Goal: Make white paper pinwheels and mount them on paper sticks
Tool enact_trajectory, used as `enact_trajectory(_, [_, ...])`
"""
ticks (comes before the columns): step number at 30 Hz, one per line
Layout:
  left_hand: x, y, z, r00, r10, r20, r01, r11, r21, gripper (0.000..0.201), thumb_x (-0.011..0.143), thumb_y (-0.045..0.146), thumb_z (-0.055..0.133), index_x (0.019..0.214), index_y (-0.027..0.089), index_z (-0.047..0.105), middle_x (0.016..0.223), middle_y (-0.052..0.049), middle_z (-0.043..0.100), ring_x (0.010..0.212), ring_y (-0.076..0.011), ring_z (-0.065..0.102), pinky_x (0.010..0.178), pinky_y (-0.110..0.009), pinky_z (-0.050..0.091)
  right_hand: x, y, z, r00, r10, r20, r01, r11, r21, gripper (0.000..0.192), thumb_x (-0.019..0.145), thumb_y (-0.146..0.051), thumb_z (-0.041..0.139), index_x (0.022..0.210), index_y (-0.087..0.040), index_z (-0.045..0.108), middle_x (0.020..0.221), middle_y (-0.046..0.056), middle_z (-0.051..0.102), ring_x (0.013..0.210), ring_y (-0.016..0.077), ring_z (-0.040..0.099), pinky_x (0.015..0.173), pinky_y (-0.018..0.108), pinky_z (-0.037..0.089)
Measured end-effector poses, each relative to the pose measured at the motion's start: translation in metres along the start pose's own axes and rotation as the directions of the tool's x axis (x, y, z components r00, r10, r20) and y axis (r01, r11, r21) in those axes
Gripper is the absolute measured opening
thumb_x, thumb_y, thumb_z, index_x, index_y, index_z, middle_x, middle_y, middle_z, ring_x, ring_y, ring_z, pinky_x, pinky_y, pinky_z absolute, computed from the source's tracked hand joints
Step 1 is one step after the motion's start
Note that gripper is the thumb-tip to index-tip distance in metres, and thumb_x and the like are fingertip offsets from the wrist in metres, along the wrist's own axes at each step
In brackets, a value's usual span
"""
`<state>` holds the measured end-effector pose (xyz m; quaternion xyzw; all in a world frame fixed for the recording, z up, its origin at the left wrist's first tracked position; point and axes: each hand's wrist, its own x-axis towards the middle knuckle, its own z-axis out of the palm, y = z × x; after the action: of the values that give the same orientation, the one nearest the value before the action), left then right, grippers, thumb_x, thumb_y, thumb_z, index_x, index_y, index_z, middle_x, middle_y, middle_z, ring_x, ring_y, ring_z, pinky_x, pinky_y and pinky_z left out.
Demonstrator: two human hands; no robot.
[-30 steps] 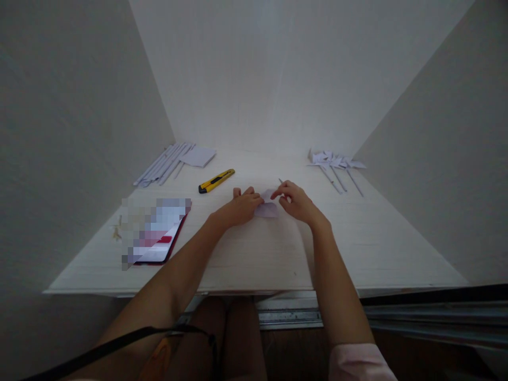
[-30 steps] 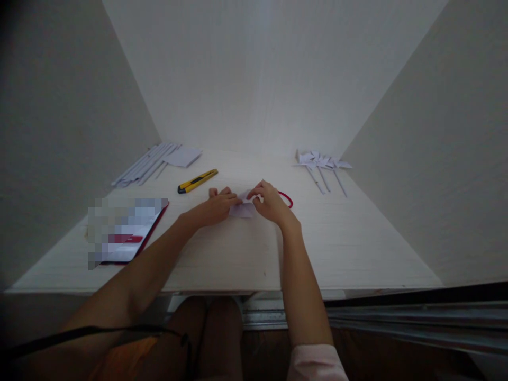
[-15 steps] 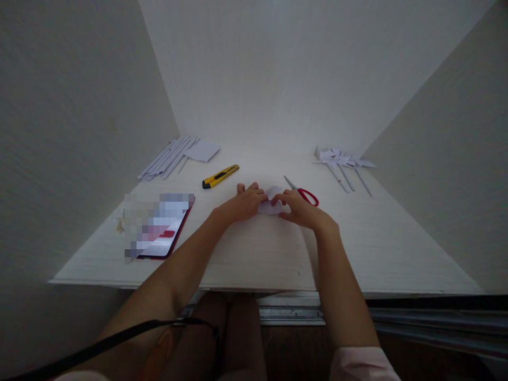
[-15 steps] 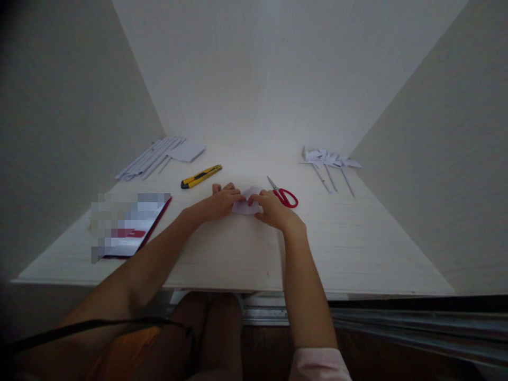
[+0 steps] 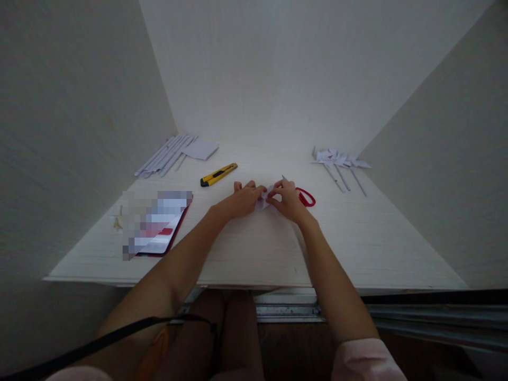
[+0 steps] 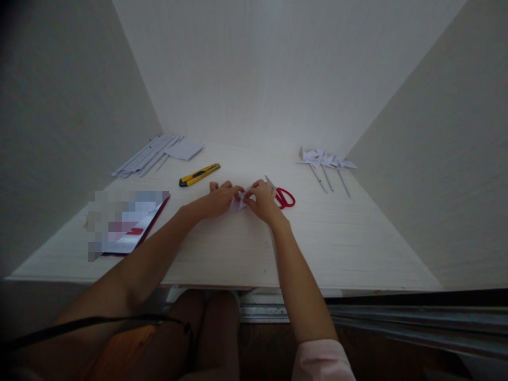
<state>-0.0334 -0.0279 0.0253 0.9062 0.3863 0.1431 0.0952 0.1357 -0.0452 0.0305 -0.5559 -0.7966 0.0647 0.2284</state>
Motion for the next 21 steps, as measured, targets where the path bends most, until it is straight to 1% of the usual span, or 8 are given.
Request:
enact_trajectory(4, [0.002, -0.001, 0.003, 1.000, -0.024, -0.015, 0.024, 1.000, 0.000, 0.045, 0.067, -0.002, 0.034, 0.106, 0.016, 0.049, 0.096, -0.008, 0.061, 0.097, -0.0228, 0.045, 0.077, -0.039, 0.024, 0.003, -0.003, 0.008, 0.995, 0.092, -0.044, -0.092, 0.996, -0.008, 0.011, 0.076, -0.026, 0.056, 0.075, -0.021, 0.066, 0.098, 0.008, 0.052, 0.099, 0.0257, 0.042, 0.073, 0.038, 0.032])
enact_trajectory(7, [0.003, -0.002, 0.005, 0.999, -0.032, -0.022, 0.032, 0.999, -0.002, 0.043, 0.068, 0.000, 0.035, 0.105, 0.016, 0.049, 0.095, -0.009, 0.060, 0.096, -0.0231, 0.045, 0.077, -0.039, 0.025, 0.006, -0.002, 0.015, 0.988, 0.131, -0.082, -0.132, 0.991, -0.014, 0.013, 0.076, -0.027, 0.055, 0.076, -0.021, 0.066, 0.100, 0.009, 0.051, 0.099, 0.0268, 0.040, 0.074, 0.040, 0.031])
enact_trajectory(11, [0.003, 0.001, 0.005, 0.999, -0.030, -0.025, 0.031, 0.999, 0.017, 0.041, 0.072, 0.002, 0.033, 0.109, 0.014, 0.047, 0.097, -0.011, 0.058, 0.098, -0.0244, 0.045, 0.077, -0.041, 0.026, 0.008, -0.003, 0.020, 0.983, 0.151, -0.099, -0.155, 0.987, -0.034, 0.014, 0.074, -0.028, 0.056, 0.073, -0.020, 0.067, 0.100, 0.010, 0.049, 0.098, 0.0283, 0.039, 0.074, 0.042, 0.031])
enact_trajectory(17, [0.002, 0.002, 0.003, 0.999, -0.037, -0.009, 0.037, 0.999, 0.018, 0.042, 0.072, 0.002, 0.034, 0.111, 0.014, 0.046, 0.098, -0.012, 0.058, 0.101, -0.0248, 0.043, 0.079, -0.042, 0.026, 0.008, -0.003, 0.021, 0.980, 0.183, -0.081, -0.187, 0.981, -0.041, 0.014, 0.072, -0.029, 0.058, 0.069, -0.020, 0.068, 0.099, 0.011, 0.048, 0.098, 0.0295, 0.038, 0.073, 0.043, 0.031])
enact_trajectory(21, [0.002, -0.001, 0.006, 0.999, -0.032, -0.022, 0.032, 0.999, 0.002, 0.042, 0.072, 0.002, 0.034, 0.111, 0.014, 0.046, 0.099, -0.011, 0.058, 0.101, -0.0238, 0.043, 0.081, -0.042, 0.026, 0.008, 0.000, 0.024, 0.982, 0.162, -0.102, -0.165, 0.986, -0.028, 0.014, 0.070, -0.031, 0.060, 0.069, -0.020, 0.068, 0.098, 0.011, 0.048, 0.097, 0.0291, 0.038, 0.073, 0.043, 0.031])
